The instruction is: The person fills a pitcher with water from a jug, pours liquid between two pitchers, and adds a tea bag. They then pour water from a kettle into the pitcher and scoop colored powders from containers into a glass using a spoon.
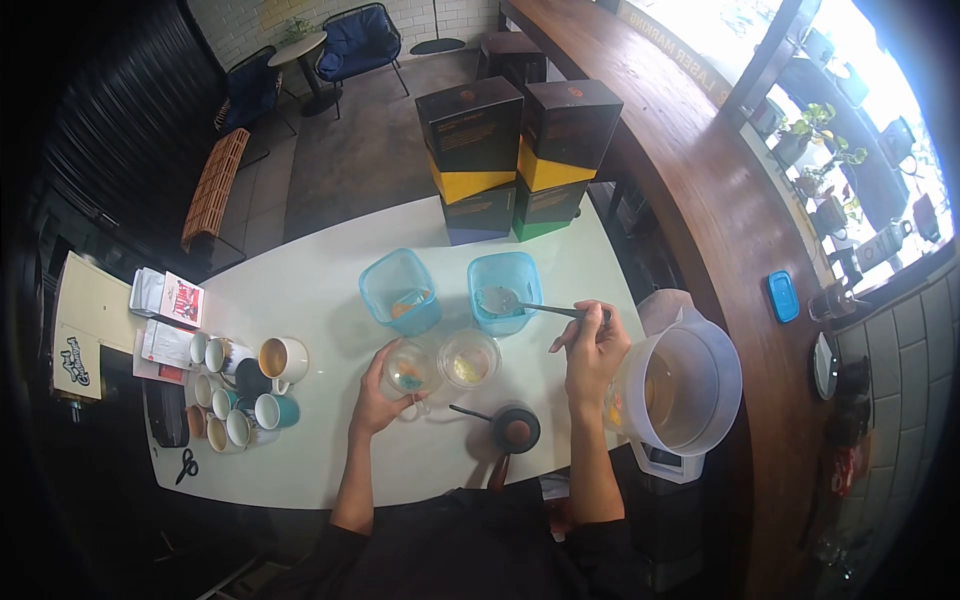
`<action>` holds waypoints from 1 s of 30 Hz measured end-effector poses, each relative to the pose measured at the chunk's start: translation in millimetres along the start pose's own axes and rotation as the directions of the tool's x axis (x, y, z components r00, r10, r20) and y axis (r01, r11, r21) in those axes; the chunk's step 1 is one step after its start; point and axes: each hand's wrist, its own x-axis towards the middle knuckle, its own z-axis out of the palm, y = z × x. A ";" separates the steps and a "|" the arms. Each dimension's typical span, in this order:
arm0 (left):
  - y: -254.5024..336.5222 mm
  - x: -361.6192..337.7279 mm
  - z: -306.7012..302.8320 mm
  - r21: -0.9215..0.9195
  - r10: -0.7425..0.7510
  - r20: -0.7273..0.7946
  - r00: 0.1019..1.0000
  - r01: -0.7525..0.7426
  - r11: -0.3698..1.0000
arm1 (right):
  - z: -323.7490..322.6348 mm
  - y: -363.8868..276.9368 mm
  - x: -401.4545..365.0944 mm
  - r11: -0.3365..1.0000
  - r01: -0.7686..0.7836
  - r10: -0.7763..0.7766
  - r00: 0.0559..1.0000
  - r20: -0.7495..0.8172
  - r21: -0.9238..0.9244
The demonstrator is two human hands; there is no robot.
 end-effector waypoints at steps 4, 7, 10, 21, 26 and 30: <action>0.7 -0.6 -0.2 0.018 0.006 -0.007 1.000 -0.006 1.000 | -1.8 1.9 -0.2 0.997 0.023 -0.021 0.999 -0.024 0.068; -0.2 -1.4 0.5 -0.048 -0.009 -0.010 1.000 0.008 0.999 | -1.4 -5.0 -2.3 0.995 0.047 -0.042 0.998 -0.056 0.088; 1.0 -1.8 0.5 -0.095 -0.006 -0.025 1.000 0.003 0.995 | 1.9 -17.6 -5.5 0.991 0.076 -0.065 0.993 -0.096 0.109; 22.7 -9.8 -9.2 -0.029 0.082 -0.148 0.986 -0.087 0.996 | 7.1 -57.8 -33.5 0.957 0.076 -0.085 0.996 0.020 0.278; 40.3 -16.3 -10.8 -0.080 0.189 -0.223 0.956 -0.211 0.974 | 10.6 -69.1 -50.4 0.952 -0.007 -0.057 0.978 0.201 0.306; 56.5 -17.8 -7.2 -0.186 0.190 -0.254 0.948 -0.240 0.953 | 14.3 -73.4 -62.1 0.959 -0.040 -0.050 0.951 0.306 0.281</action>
